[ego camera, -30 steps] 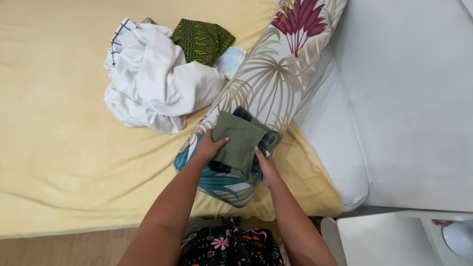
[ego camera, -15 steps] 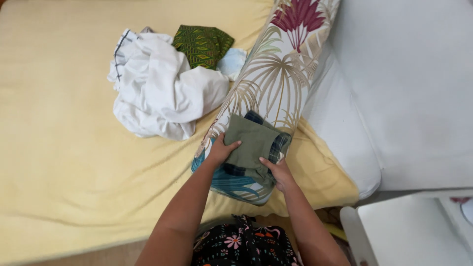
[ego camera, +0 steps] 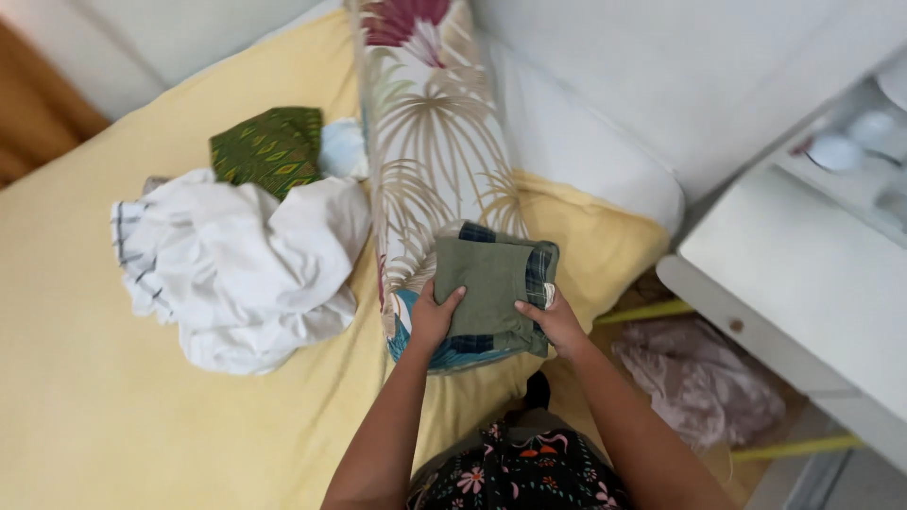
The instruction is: The person folds various clothing items, including a pink top, a black garment, and green shorts, on a bed. They then place the folded items into a wardrobe shelf. Finally, the person unfolds a white sheet on the bed.
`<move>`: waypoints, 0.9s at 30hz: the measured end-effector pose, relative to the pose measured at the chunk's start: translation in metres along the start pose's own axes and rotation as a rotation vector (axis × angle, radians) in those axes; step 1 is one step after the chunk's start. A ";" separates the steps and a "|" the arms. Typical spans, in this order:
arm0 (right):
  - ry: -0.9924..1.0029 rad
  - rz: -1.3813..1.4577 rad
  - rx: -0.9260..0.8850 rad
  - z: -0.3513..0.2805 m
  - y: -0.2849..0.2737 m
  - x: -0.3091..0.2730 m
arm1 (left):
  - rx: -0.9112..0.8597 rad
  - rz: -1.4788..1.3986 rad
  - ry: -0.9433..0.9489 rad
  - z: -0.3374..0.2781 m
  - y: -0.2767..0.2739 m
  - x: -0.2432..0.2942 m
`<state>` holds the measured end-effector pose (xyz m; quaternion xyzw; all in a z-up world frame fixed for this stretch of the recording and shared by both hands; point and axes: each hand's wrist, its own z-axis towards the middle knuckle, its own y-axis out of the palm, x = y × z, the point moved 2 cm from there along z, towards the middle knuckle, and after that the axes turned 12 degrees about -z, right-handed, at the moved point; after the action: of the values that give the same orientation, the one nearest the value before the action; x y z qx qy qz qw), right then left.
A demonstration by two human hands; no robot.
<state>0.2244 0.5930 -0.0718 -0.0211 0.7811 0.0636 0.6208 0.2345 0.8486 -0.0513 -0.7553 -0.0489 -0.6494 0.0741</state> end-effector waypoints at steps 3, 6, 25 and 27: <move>0.071 0.028 0.111 -0.027 -0.002 0.016 | -0.067 0.067 0.018 -0.011 0.002 0.007; 0.045 0.163 0.161 -0.053 -0.001 0.032 | -0.078 0.096 0.094 -0.024 0.011 0.014; 0.041 0.021 0.547 -0.264 -0.100 0.089 | -0.373 -0.141 -0.030 -0.170 0.138 -0.057; 0.505 -0.145 0.638 -0.307 -0.118 0.087 | -0.468 -0.203 0.077 -0.200 0.160 -0.095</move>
<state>-0.0790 0.4417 -0.0969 0.1025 0.8859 -0.2329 0.3878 0.0530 0.6580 -0.1239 -0.7179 0.0299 -0.6752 -0.1666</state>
